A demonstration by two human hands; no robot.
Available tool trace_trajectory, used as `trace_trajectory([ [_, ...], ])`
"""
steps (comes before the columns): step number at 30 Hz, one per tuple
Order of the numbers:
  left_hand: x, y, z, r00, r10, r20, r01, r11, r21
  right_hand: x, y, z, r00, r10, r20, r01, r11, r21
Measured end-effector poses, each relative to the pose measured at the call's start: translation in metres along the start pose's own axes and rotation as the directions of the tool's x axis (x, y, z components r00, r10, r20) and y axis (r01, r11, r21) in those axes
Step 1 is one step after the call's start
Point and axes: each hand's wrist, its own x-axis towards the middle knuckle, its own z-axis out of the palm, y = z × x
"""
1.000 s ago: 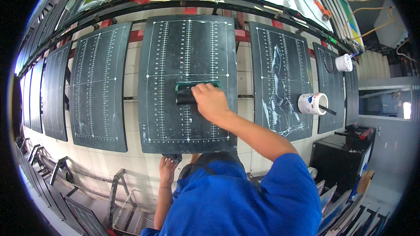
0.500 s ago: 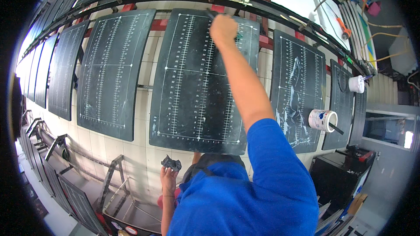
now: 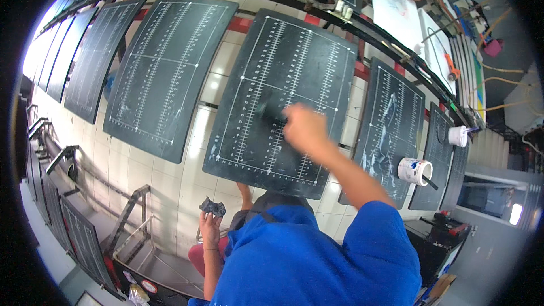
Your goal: The person cleans a large, flat, dark screen using a squeegee and a rag. They spread a white cleaning liquid across the surface with the squeegee and wipe the screen with the rag, repeating the process to remove residue.
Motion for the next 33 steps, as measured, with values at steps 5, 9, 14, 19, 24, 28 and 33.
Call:
trace_trajectory([
  [5, -0.02, 0.003, -0.029, 0.996, 0.019, -0.091, -0.019, 1.0, 0.002, 0.157, 0.088, -0.027, 0.902, 0.094, -0.421, -0.185, 0.966, -0.18],
  [9, -0.027, 0.007, -0.024, 0.995, 0.042, -0.093, -0.039, 0.999, 0.034, 0.21, 0.065, -0.009, 0.888, 0.01, -0.46, -0.064, 0.993, -0.104],
  [14, -0.025, 0.011, -0.012, 0.998, 0.065, -0.026, -0.065, 0.998, 0.026, 0.115, -0.048, 0.065, 0.872, -0.253, -0.419, 0.182, 0.962, -0.201],
  [19, -0.01, 0.018, -0.011, 0.993, 0.095, 0.072, -0.095, 0.995, -0.003, -0.019, -0.097, 0.113, 0.867, -0.385, -0.315, 0.36, 0.923, -0.137],
  [24, 0.004, 0.038, -0.001, 0.986, 0.079, 0.146, -0.087, 0.995, 0.053, -0.096, -0.126, 0.137, 0.81, -0.518, -0.275, 0.486, 0.855, -0.178],
  [28, 0.013, 0.05, -0.015, 0.984, 0.082, 0.156, -0.097, 0.991, 0.094, -0.138, -0.146, 0.144, 0.837, -0.525, -0.157, 0.514, 0.851, -0.103],
  [33, 0.005, 0.061, -0.038, 0.982, 0.13, 0.136, -0.143, 0.986, 0.088, -0.114, -0.138, 0.103, 0.893, -0.431, -0.126, 0.436, 0.9, 0.015],
])
